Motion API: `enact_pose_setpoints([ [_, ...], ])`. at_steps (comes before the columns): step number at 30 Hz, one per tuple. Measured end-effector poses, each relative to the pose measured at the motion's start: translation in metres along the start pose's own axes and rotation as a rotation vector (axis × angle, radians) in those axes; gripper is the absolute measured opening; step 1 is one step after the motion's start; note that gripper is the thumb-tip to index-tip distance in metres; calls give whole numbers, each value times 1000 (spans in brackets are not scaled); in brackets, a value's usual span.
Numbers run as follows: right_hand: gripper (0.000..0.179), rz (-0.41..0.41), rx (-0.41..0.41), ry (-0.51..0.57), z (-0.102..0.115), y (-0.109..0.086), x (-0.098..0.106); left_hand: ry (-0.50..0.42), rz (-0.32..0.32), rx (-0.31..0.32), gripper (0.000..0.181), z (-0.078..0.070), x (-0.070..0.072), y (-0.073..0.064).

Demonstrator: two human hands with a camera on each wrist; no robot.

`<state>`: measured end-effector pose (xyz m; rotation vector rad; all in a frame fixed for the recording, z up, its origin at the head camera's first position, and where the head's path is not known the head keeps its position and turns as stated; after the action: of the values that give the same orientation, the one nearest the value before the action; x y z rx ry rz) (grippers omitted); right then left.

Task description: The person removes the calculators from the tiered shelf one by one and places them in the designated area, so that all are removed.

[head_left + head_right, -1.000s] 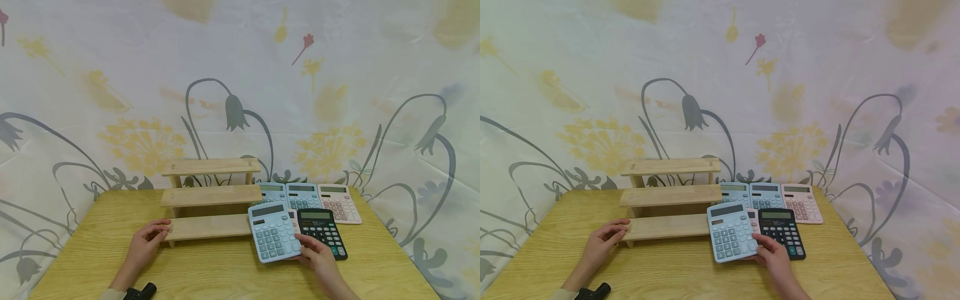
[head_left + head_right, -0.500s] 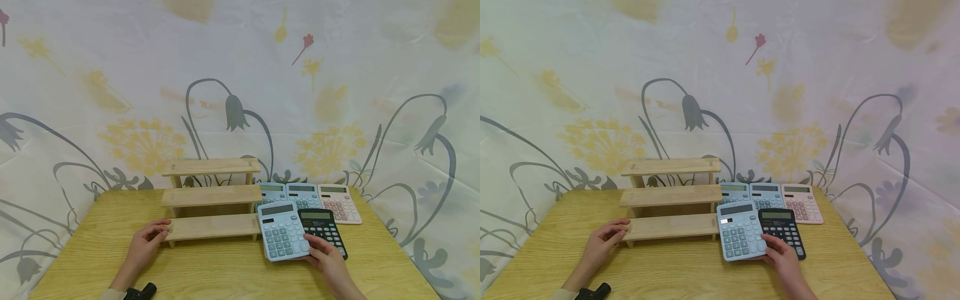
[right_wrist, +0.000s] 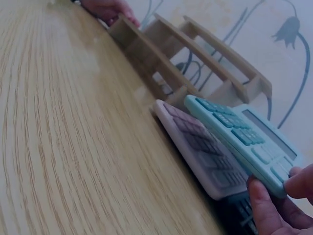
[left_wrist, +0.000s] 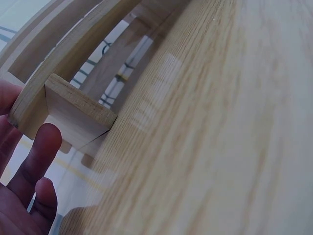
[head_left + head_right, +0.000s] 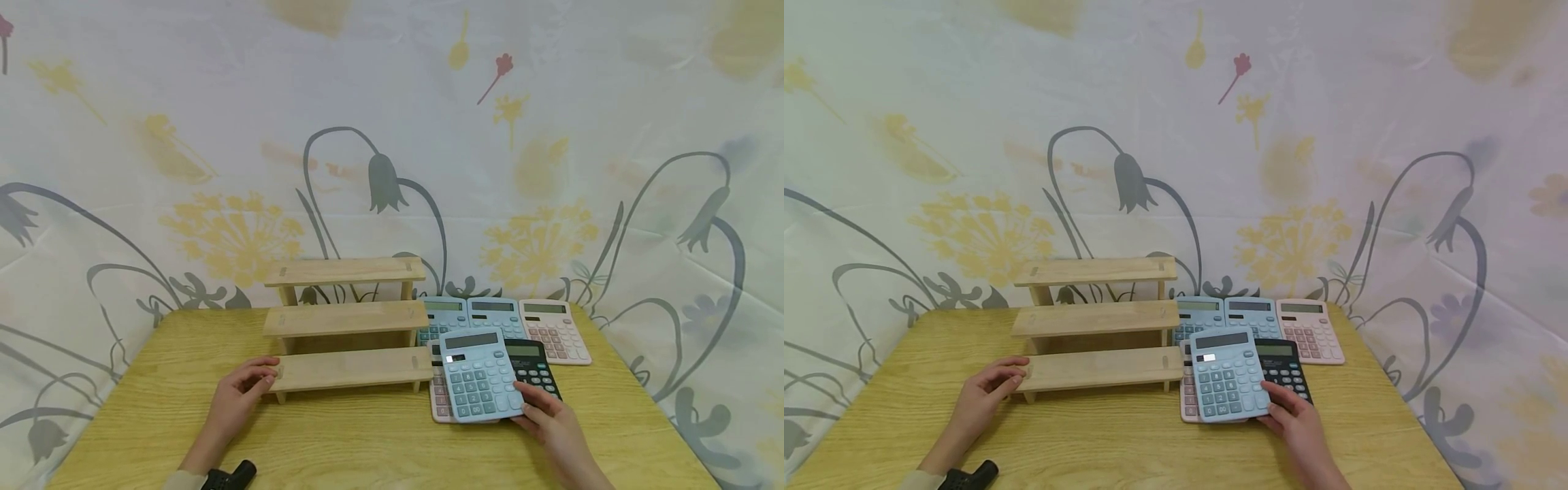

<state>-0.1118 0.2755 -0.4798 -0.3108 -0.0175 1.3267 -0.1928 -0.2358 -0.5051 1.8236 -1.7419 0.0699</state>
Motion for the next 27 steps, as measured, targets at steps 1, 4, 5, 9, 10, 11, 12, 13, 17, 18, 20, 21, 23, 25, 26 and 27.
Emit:
enact_pose_setpoints([
  [1, 45, -2, 1, -2, 0, 0, 2, -3, 1, 0, 10, 0, 0, 0],
  [4, 45, -5, 5, -4, 1, 0, 9, -6, 0, 0, 10, 0, 0, 0],
  [5, 45, -8, 5, -5, 1, 0, 12, -4, 0, 0, 10, 0, 0, 0],
  [9, 45, -19, 2, -1, 2, 1, 21, 1, -3, -3, 10, -1, 0, 0],
  [10, 46, -24, -1, 1, 2, 2, 24, -1, -3, -3, 10, -1, 0, 0],
  [11, 46, -26, -6, 5, 2, 2, 27, -3, -3, -4, 10, -1, 0, 0],
  [12, 46, -26, -5, 8, 2, 2, 29, -4, -3, -5, 10, -1, 0, 0],
  [13, 46, -26, -6, 13, 2, 2, 32, -5, -4, -6, 9, -1, 0, 0],
  [17, 44, -30, -8, 49, 4, 3, 43, -6, -5, -11, 9, 0, 0, 0],
  [18, 44, -34, -8, 58, 4, 3, 46, -6, -5, -14, 9, 0, 0, 0],
  [20, 43, -41, -8, 68, 5, 4, 51, -10, -5, -18, 9, 1, 0, 1],
  [21, 44, -45, -7, 67, 5, 4, 53, -11, -5, -20, 9, 1, 0, 1],
  [23, 43, -59, -14, 70, 6, 4, 58, -14, -5, -23, 9, 2, 0, 1],
  [25, 44, -77, -22, 73, 6, 5, 62, -16, -5, -25, 9, 2, 0, 1],
  [26, 44, -84, -26, 75, 6, 6, 64, -16, -6, -25, 9, 3, 0, 1],
  [27, 43, -89, -32, 79, 6, 6, 66, -17, -6, -25, 9, 3, 0, 0],
])
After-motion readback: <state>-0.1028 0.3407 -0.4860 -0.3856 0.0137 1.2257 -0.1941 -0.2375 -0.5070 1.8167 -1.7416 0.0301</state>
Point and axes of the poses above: each hand's wrist, its own y-axis towards the middle knuckle, its own x-axis out of the back of the hand, z = x × y, the point moved 2 cm from there along y, towards the middle knuckle, and after that the axes turned 12 degrees about y, right-handed, at the moved point
